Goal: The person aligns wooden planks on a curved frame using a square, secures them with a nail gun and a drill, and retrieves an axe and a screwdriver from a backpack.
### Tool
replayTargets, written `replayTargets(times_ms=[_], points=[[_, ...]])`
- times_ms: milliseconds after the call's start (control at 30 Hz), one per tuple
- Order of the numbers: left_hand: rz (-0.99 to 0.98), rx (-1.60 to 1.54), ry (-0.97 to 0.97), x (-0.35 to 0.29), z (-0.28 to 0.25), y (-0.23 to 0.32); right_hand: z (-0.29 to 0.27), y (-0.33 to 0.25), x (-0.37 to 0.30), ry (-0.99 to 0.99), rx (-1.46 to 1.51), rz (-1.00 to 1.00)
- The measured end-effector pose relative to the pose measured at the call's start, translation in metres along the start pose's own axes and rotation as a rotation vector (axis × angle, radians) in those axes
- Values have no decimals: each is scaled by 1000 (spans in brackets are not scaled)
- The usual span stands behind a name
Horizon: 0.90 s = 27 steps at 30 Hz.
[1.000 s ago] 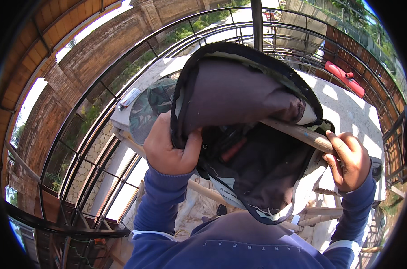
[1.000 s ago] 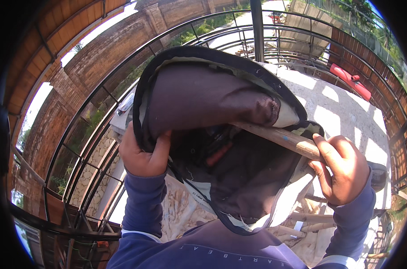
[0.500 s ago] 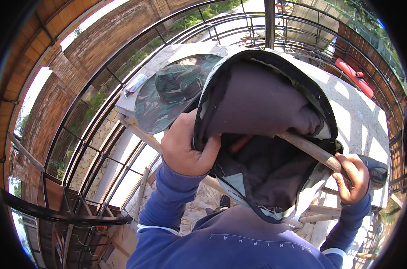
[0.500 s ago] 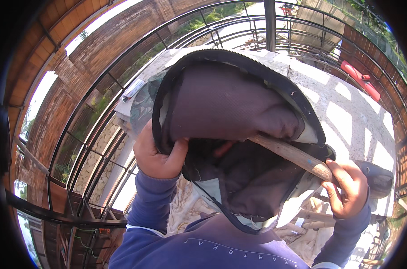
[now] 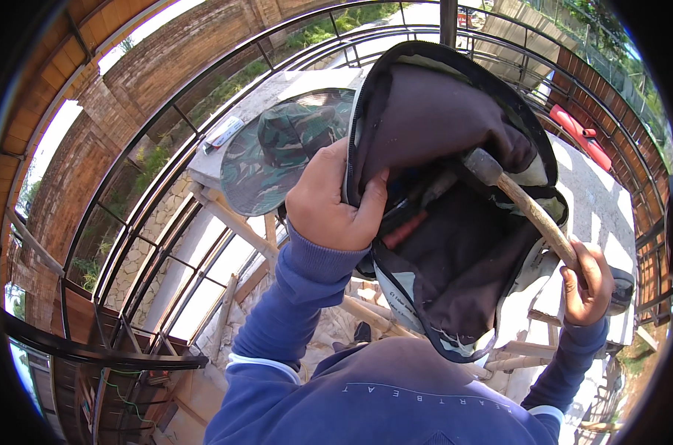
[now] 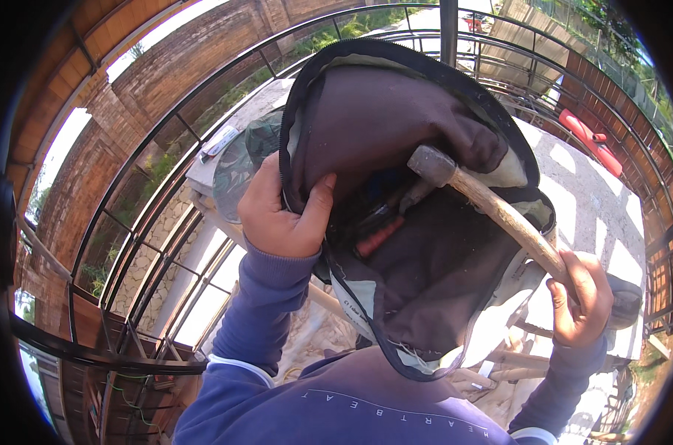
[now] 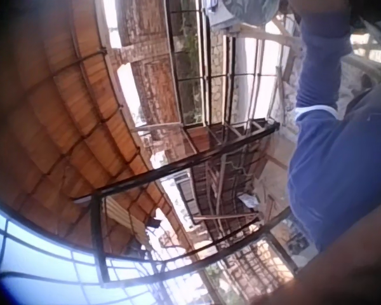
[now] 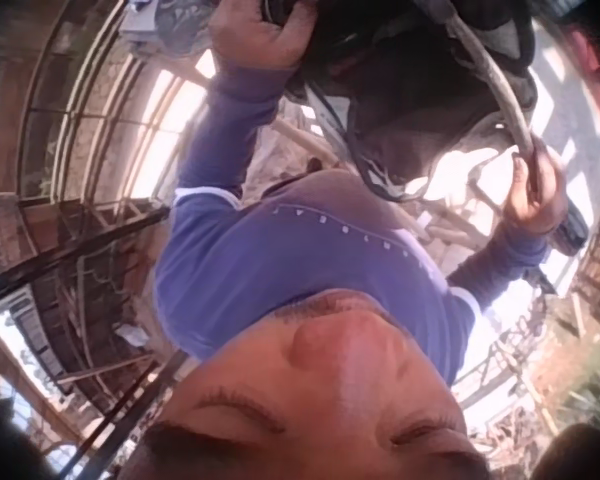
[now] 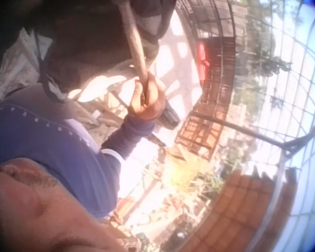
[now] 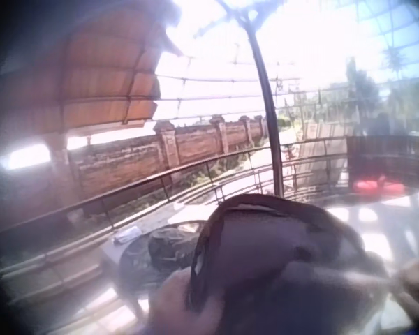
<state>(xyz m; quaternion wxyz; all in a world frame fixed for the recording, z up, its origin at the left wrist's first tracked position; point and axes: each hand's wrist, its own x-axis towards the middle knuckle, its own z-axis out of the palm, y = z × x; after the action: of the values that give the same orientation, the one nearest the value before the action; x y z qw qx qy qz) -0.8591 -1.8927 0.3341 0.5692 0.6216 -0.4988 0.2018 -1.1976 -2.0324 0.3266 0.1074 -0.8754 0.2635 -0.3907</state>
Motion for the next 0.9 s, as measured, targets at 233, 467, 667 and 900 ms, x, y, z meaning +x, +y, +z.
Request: replayTargets(times_ms=[233,467,667,900], points=[[37,-4,21,2,5,-6,2,17,-17,36,14,-21],[32,-1,16,-14,-2,-13,18,38,-56,129,211,18],[10,-22,43,-32,-12,-22,29,49,-95,200,469,118],[-58,-15,73,-46,-19,-31,33,62,-121,255,586,203]])
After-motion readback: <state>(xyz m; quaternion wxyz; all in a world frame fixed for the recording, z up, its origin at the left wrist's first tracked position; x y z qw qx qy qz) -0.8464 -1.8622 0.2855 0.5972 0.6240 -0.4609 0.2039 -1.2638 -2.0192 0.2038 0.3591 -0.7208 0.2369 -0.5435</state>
